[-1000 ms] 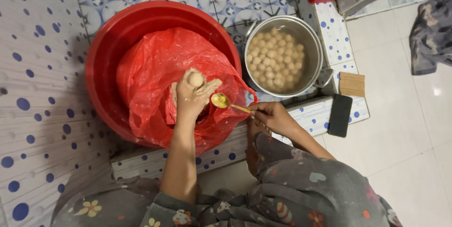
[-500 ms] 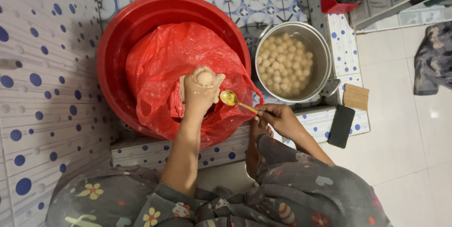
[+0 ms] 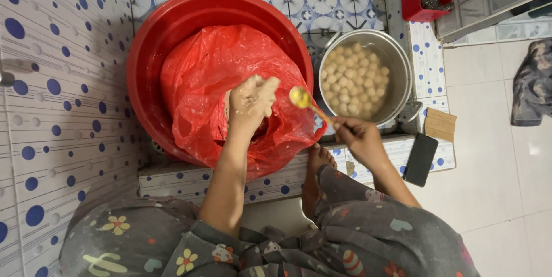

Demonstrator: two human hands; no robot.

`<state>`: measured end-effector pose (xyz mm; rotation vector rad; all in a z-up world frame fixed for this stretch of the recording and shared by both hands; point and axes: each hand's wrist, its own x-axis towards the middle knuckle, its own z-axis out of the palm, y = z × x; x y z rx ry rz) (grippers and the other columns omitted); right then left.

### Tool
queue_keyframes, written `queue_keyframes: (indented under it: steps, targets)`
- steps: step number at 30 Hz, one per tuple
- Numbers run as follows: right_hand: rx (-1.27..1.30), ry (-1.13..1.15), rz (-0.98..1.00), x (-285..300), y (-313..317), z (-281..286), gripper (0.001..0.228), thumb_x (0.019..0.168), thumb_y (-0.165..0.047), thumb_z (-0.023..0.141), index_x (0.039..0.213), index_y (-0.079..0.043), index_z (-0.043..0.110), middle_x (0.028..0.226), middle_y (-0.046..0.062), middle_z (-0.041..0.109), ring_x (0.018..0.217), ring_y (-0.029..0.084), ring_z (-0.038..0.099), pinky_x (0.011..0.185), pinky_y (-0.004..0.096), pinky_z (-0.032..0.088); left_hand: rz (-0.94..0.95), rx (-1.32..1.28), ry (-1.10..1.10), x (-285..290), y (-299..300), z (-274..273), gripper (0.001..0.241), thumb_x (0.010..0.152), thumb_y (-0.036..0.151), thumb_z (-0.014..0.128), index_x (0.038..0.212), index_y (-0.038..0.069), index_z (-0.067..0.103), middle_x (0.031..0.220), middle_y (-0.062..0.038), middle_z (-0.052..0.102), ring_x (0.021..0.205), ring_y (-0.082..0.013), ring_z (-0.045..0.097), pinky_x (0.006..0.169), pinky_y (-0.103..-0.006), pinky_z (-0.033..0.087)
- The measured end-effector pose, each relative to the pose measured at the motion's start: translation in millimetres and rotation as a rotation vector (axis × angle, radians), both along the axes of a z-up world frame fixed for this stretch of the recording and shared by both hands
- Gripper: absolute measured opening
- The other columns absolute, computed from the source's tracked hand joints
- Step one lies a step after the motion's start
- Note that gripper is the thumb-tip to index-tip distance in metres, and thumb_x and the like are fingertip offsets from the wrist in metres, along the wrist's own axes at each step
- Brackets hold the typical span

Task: Manually forming meatballs by squeezing paste through the hand and scooping it into a pot using a spoon.

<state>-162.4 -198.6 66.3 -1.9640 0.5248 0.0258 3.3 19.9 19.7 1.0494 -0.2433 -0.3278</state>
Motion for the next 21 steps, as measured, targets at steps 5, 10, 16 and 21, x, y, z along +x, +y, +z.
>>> queue_keyframes:
  steps: [5,10,16,21]
  targets:
    - [-0.301,-0.235,0.029,15.2,6.3,41.2,0.017,0.096,-0.006,0.068,0.109,-0.008,0.079,0.059,0.006,0.067,0.057,0.014,0.062,0.062,0.026,0.051,0.025,0.335,0.002,0.0,-3.6,23.4,0.030,0.080,0.010,0.089,0.104,0.004,0.072,0.057,-0.010,0.069,0.033,-0.0096,0.052,0.030,-0.0201,0.043]
    - [-0.550,-0.422,0.167,36.0,42.8,90.2,0.026,0.090,0.004,0.068,0.111,-0.006,0.079,0.067,0.009,0.070,0.062,0.028,0.070,0.063,0.034,0.056,0.009,0.308,-0.050,0.3,-5.8,18.2,0.024,0.078,0.001,0.088,0.094,-0.002,0.071,0.052,-0.010,0.063,0.032,-0.0101,0.051,0.031,-0.0202,0.047]
    - [-0.795,-0.537,0.288,42.8,52.8,82.3,0.025,0.092,-0.001,0.064,0.112,-0.009,0.076,0.070,0.006,0.066,0.059,0.028,0.069,0.053,0.035,0.055,0.015,0.341,0.000,-8.6,-4.0,33.5,0.024,0.080,-0.002,0.080,0.068,0.000,0.060,0.044,-0.012,0.056,0.030,-0.0159,0.054,0.026,-0.0262,0.043]
    - [-0.770,-0.489,0.321,43.4,54.2,69.6,0.027,0.090,0.001,0.062,0.111,-0.008,0.076,0.064,0.008,0.062,0.054,0.031,0.066,0.046,0.039,0.052,0.030,0.277,0.123,-6.2,-9.5,20.9,0.036,0.081,-0.005,0.076,0.056,0.004,0.051,0.037,-0.011,0.048,0.023,-0.0194,0.049,0.021,-0.0282,0.039]
